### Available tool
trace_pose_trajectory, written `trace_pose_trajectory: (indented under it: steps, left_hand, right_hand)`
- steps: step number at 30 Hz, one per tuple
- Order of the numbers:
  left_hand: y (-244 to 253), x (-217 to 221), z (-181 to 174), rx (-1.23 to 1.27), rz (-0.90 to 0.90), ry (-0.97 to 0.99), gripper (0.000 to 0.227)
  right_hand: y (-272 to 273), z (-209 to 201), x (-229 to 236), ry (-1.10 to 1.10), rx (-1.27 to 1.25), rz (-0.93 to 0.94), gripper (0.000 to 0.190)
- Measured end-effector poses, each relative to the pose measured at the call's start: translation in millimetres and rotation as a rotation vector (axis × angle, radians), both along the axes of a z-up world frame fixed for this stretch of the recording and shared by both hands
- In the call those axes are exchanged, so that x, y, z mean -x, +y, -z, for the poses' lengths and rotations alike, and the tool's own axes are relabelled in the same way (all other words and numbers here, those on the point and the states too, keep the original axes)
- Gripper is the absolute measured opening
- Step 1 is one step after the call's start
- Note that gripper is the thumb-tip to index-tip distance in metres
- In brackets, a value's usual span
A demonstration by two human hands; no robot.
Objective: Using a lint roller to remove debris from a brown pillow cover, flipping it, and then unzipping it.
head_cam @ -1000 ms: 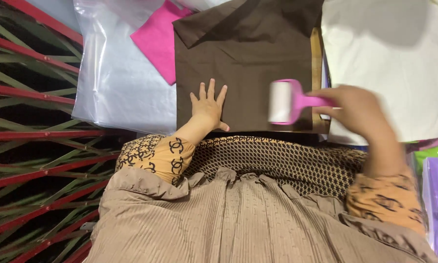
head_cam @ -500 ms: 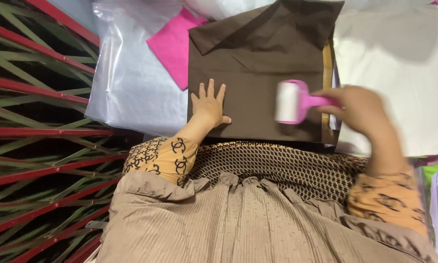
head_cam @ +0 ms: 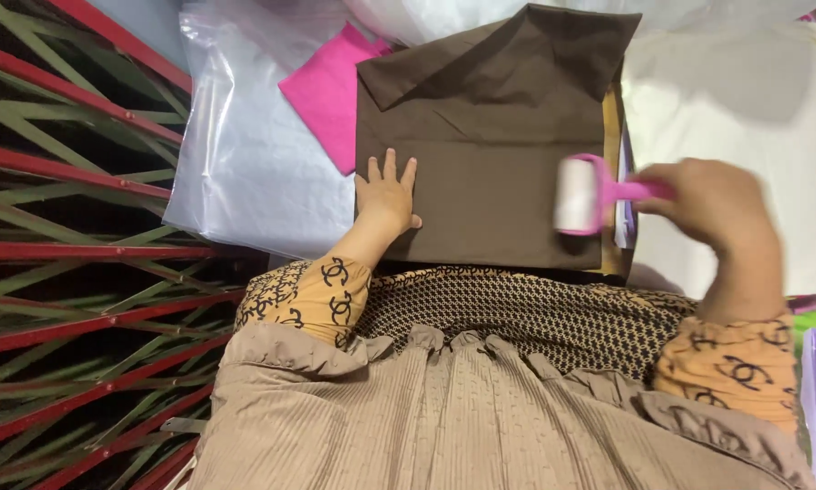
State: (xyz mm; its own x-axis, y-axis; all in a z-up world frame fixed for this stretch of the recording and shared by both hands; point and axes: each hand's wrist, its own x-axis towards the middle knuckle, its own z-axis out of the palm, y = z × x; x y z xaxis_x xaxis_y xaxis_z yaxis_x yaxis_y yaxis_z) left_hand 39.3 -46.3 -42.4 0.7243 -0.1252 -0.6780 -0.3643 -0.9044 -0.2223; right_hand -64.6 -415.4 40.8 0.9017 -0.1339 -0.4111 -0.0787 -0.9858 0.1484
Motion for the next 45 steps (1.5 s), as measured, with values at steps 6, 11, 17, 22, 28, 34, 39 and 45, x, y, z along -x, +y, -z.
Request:
trace_pose_trajectory:
  steps: [6, 11, 17, 22, 28, 34, 39, 45]
  left_hand:
    - [5.0, -2.9, 9.2, 0.165, -0.004, -0.142, 0.104]
    - [7.6, -4.1, 17.4, 0.173, -0.004, -0.149, 0.101]
    - [1.6, -11.5, -0.6, 0.211, 0.006, -0.195, 0.102]
    - [-7.0, -15.4, 2.1, 0.205, -0.022, -0.163, 0.106]
    - [-2.5, -14.5, 0.3, 0.183, -0.025, -0.148, 0.108]
    - [-7.9, -12.8, -2.3, 0.019, -0.013, -0.01, 0.115]
    - [-14.5, 3.1, 3.3, 0.05, -0.001, 0.045, 0.13]
    - [-11.7, 5.5, -3.2, 0.041, -0.005, 0.049, 0.128]
  right_hand:
    - [118.0, 20.0, -19.7, -0.169, -0.242, -0.269, 0.032]
    - [43.4, 2.4, -15.3, -0.028, -0.163, -0.096, 0.038]
    - [46.0, 4.4, -39.0, -0.19, -0.063, -0.105, 0.038]
    - [112.0, 26.8, -72.1, -0.368, -0.179, -0.309, 0.037]
    - [-8.8, 32.7, -70.2, -0.185, -0.218, -0.088, 0.039]
    - [-0.1, 19.5, -42.7, -0.188, 0.03, -0.023, 0.046]
    - [104.2, 24.9, -26.7, -0.03, -0.25, -0.337, 0.038]
    - [-3.4, 9.3, -2.3, 0.107, 0.039, -0.008, 0.028]
